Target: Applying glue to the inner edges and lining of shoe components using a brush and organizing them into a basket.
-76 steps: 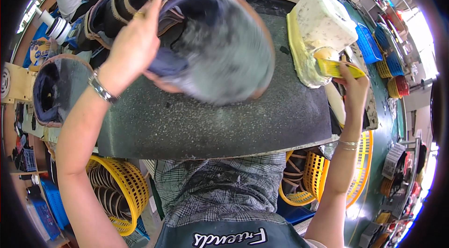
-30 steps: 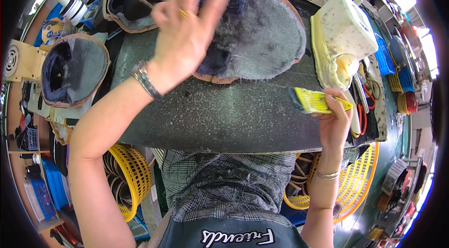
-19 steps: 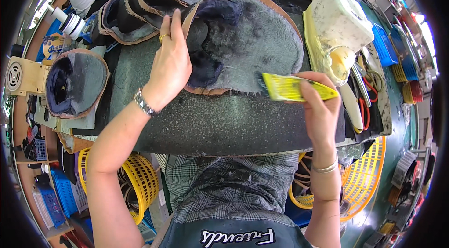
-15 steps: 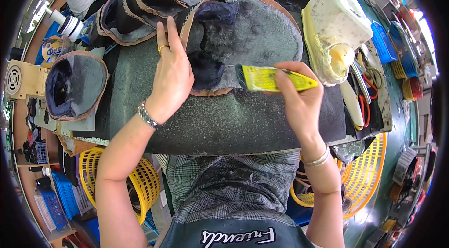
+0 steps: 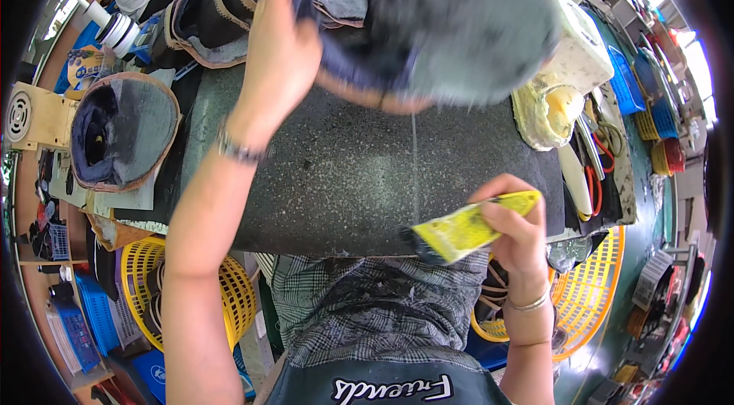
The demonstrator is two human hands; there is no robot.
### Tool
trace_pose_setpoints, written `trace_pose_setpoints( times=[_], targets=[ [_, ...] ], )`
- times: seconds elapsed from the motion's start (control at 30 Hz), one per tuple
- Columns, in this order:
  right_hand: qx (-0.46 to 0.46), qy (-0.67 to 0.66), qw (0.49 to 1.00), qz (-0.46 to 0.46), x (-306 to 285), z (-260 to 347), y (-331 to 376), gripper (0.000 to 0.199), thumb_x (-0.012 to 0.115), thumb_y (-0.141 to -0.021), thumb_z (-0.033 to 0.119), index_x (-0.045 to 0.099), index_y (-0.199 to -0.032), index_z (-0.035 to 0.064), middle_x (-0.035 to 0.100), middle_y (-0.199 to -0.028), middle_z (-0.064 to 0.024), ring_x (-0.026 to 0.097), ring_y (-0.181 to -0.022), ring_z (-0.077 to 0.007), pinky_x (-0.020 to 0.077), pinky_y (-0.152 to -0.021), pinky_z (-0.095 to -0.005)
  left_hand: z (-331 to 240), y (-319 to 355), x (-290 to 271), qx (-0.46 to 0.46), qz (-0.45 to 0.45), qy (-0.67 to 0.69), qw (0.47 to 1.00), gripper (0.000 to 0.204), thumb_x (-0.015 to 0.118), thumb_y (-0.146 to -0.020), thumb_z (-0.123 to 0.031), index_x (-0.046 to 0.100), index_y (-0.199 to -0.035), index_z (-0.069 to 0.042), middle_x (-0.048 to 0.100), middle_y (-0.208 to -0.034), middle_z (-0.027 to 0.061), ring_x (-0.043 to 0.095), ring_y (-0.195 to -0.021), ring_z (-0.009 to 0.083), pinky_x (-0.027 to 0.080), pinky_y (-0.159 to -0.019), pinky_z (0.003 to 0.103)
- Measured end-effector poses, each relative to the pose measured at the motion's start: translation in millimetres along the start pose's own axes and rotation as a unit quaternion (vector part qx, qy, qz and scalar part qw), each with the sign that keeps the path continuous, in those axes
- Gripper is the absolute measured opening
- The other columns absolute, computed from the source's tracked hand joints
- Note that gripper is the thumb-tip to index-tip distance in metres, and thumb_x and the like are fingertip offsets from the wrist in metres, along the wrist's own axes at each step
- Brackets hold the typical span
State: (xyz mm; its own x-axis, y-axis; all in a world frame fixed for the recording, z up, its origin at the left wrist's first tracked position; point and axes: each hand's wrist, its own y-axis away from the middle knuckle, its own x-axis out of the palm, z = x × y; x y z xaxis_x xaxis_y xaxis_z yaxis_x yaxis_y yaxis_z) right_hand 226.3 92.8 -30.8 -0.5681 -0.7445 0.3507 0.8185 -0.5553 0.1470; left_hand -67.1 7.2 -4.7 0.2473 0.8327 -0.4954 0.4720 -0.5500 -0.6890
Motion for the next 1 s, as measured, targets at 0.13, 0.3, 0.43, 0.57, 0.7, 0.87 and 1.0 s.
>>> trace_pose_setpoints(
  times=[0.13, 0.3, 0.43, 0.57, 0.7, 0.87, 1.0],
  targets=[
    [-0.094, -0.044, 0.994, -0.044, -11.1, 15.3, 7.9, 0.014, 0.057, -0.075, 0.002, 0.055, -0.086, -0.0060, 0.060, -0.077, -0.0104, 0.059, -0.065, -0.0127, 0.0472, -0.061, -0.0218, 34.1, -106.4, 32.9, -0.008, -0.018, -0.213, 0.977, 0.050, 0.046, -0.073, 0.001, 0.044, -0.122, -0.005, 0.059, -0.097, 0.0250, 0.059, -0.087, 0.0396, 0.048, -0.077, 0.043],
    [-0.094, -0.078, 0.988, -0.095, -29.5, 14.4, 17.6, 0.013, 0.057, -0.076, 0.002, 0.053, -0.087, -0.0060, 0.060, -0.077, -0.0108, 0.059, -0.065, -0.0126, 0.0474, -0.061, -0.0213, 98.8, -139.9, 44.9, 0.012, 0.143, -0.599, 0.788, 0.048, 0.042, -0.084, -0.015, 0.038, -0.131, -0.008, 0.061, -0.100, 0.0223, 0.061, -0.089, 0.0357, 0.051, -0.065, 0.047],
    [-0.089, -0.095, 0.985, -0.113, -47.5, 9.3, 23.0, 0.013, 0.056, -0.077, 0.001, 0.052, -0.087, -0.0060, 0.059, -0.078, -0.0105, 0.059, -0.067, -0.0133, 0.0484, -0.063, -0.0216, 92.6, -102.9, 43.5, 0.025, 0.075, -0.561, 0.824, 0.060, 0.048, -0.085, -0.022, 0.026, -0.140, -0.013, 0.042, -0.130, 0.0219, 0.033, -0.122, 0.0388, 0.029, -0.093, 0.055],
    [-0.088, -0.114, 0.983, -0.116, -60.4, 4.3, 21.7, 0.013, 0.054, -0.078, 0.000, 0.051, -0.089, -0.0062, 0.057, -0.080, -0.0113, 0.059, -0.067, -0.0137, 0.0487, -0.063, -0.0218, 74.5, -43.5, -19.1, 0.137, -0.031, -0.331, 0.933, 0.068, 0.058, -0.079, -0.014, 0.025, -0.138, -0.008, 0.042, -0.129, 0.0186, 0.036, -0.123, 0.0360, 0.031, -0.097, 0.048],
    [-0.092, -0.140, 0.982, -0.090, -56.5, -1.8, 10.7, 0.012, 0.053, -0.079, 0.000, 0.050, -0.090, -0.0056, 0.055, -0.080, -0.0095, 0.058, -0.068, -0.0125, 0.0472, -0.063, -0.0208, 98.9, 48.6, -115.0, -0.053, 0.054, -0.517, 0.853, 0.079, 0.062, -0.077, -0.035, 0.024, -0.137, -0.001, 0.030, -0.137, 0.0246, 0.026, -0.129, 0.0399, 0.025, -0.098, 0.054],
    [-0.076, -0.106, 0.989, -0.075, -34.7, -6.7, -5.8, 0.014, 0.052, -0.082, 0.002, 0.049, -0.093, -0.0046, 0.054, -0.080, -0.0076, 0.056, -0.068, -0.0110, 0.0465, -0.062, -0.0217, 134.7, 131.2, -177.3, -0.199, 0.241, -0.606, 0.732, 0.074, 0.061, -0.076, -0.017, 0.023, -0.136, 0.003, 0.030, -0.136, 0.0280, 0.032, -0.126, 0.0407, 0.027, -0.098, 0.058],
    [-0.129, -0.039, 0.987, -0.093, -38.3, 9.2, -2.4, 0.015, 0.053, -0.083, 0.004, 0.050, -0.096, -0.0029, 0.054, -0.083, -0.0064, 0.055, -0.073, -0.0109, 0.0463, -0.069, -0.0231, 119.6, 130.7, -187.0, -0.155, 0.050, -0.430, 0.888, 0.030, 0.049, -0.080, -0.003, 0.059, -0.108, -0.002, 0.063, -0.101, 0.0189, 0.061, -0.093, 0.0349, 0.047, -0.080, 0.043]
  ],
)
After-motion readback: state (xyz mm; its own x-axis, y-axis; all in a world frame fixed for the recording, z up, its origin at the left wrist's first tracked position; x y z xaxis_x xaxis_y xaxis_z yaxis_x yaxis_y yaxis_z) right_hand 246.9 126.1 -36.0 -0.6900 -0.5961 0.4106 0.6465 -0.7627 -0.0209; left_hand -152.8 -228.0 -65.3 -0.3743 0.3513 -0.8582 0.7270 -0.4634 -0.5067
